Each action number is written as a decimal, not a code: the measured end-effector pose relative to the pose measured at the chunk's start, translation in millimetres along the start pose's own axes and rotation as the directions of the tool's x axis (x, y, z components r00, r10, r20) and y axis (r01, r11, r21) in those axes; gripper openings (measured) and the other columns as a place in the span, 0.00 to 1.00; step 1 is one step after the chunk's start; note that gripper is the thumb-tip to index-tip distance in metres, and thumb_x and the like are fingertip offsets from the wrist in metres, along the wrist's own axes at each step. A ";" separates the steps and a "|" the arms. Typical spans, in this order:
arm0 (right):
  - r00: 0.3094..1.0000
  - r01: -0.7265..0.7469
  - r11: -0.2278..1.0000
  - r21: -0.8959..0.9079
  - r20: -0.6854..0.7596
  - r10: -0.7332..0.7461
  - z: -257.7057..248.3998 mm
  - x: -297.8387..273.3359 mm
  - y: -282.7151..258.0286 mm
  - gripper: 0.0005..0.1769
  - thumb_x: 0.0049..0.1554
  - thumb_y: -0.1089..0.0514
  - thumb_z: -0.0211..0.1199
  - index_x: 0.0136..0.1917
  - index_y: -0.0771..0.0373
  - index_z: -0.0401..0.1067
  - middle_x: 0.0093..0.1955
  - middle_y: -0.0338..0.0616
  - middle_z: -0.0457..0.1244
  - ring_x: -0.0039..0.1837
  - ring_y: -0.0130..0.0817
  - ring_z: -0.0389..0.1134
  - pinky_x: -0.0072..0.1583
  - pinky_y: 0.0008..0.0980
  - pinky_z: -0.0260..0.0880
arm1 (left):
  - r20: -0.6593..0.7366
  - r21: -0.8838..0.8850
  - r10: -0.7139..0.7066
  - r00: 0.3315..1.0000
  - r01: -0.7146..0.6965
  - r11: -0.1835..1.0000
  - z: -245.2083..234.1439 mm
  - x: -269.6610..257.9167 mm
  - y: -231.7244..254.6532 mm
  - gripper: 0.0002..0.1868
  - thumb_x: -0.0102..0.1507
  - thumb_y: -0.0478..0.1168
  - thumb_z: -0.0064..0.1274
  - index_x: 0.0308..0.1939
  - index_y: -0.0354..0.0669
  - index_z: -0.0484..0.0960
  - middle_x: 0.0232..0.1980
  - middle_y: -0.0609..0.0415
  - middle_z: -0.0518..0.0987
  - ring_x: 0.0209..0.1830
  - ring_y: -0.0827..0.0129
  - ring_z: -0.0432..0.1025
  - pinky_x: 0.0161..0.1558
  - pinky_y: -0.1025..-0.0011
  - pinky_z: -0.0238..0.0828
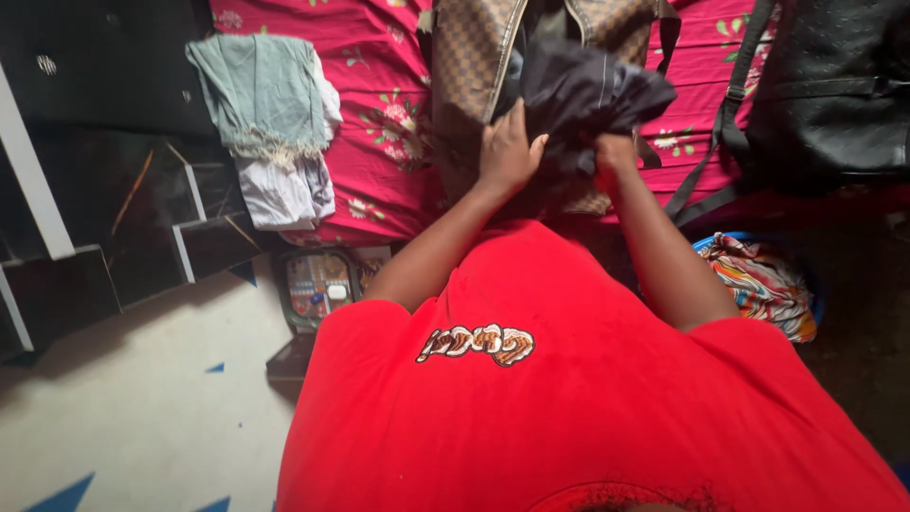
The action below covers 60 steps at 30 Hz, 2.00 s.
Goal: Packing a duffel bag with folded clothes on a bed.
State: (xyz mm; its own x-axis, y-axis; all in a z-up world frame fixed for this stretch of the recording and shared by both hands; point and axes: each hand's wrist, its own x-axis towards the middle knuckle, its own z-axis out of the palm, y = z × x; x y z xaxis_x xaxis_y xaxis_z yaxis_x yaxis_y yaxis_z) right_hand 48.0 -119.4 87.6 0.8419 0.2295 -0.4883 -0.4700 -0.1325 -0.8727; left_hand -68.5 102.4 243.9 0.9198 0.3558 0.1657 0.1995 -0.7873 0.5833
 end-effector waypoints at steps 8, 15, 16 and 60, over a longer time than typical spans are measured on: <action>0.973 -0.178 0.926 0.332 0.202 0.115 64.7 7.7 -94.5 0.18 0.58 0.65 0.66 0.62 0.63 0.76 0.56 0.45 0.71 0.51 0.41 0.74 0.51 0.40 0.78 | 0.093 0.356 -0.049 0.994 0.012 0.934 -105.0 -9.5 36.0 0.37 0.58 0.53 0.64 0.63 0.41 0.67 0.42 0.48 0.80 0.44 0.57 0.74 0.52 0.55 0.61; 0.874 -0.290 0.957 -0.005 0.405 0.267 94.2 -23.0 -4.0 0.25 0.58 0.59 0.55 0.69 0.49 0.66 0.58 0.36 0.69 0.55 0.35 0.71 0.47 0.40 0.75 | -0.065 0.028 -0.525 0.849 0.527 0.849 -59.2 -35.6 -39.5 0.27 0.51 0.52 0.67 0.42 0.36 0.76 0.37 0.37 0.81 0.36 0.40 0.75 0.34 0.46 0.69; 0.872 -0.288 0.958 -0.010 0.410 0.267 97.1 -37.4 -20.6 0.25 0.58 0.59 0.55 0.69 0.49 0.66 0.58 0.36 0.69 0.55 0.35 0.71 0.47 0.40 0.75 | -0.071 0.027 -0.529 0.846 0.531 0.847 -49.9 -39.9 -47.8 0.27 0.51 0.52 0.67 0.42 0.36 0.76 0.37 0.37 0.81 0.36 0.40 0.75 0.34 0.46 0.69; 0.875 -0.125 0.970 -0.209 0.437 0.207 90.3 -78.6 -0.3 0.11 0.59 0.64 0.60 0.55 0.66 0.77 0.45 0.39 0.71 0.45 0.29 0.69 0.48 0.30 0.69 | 0.386 0.167 -0.202 0.900 0.147 0.975 99.8 -59.1 -84.0 0.36 0.61 0.50 0.59 0.70 0.48 0.62 0.59 0.39 0.71 0.61 0.42 0.66 0.60 0.43 0.63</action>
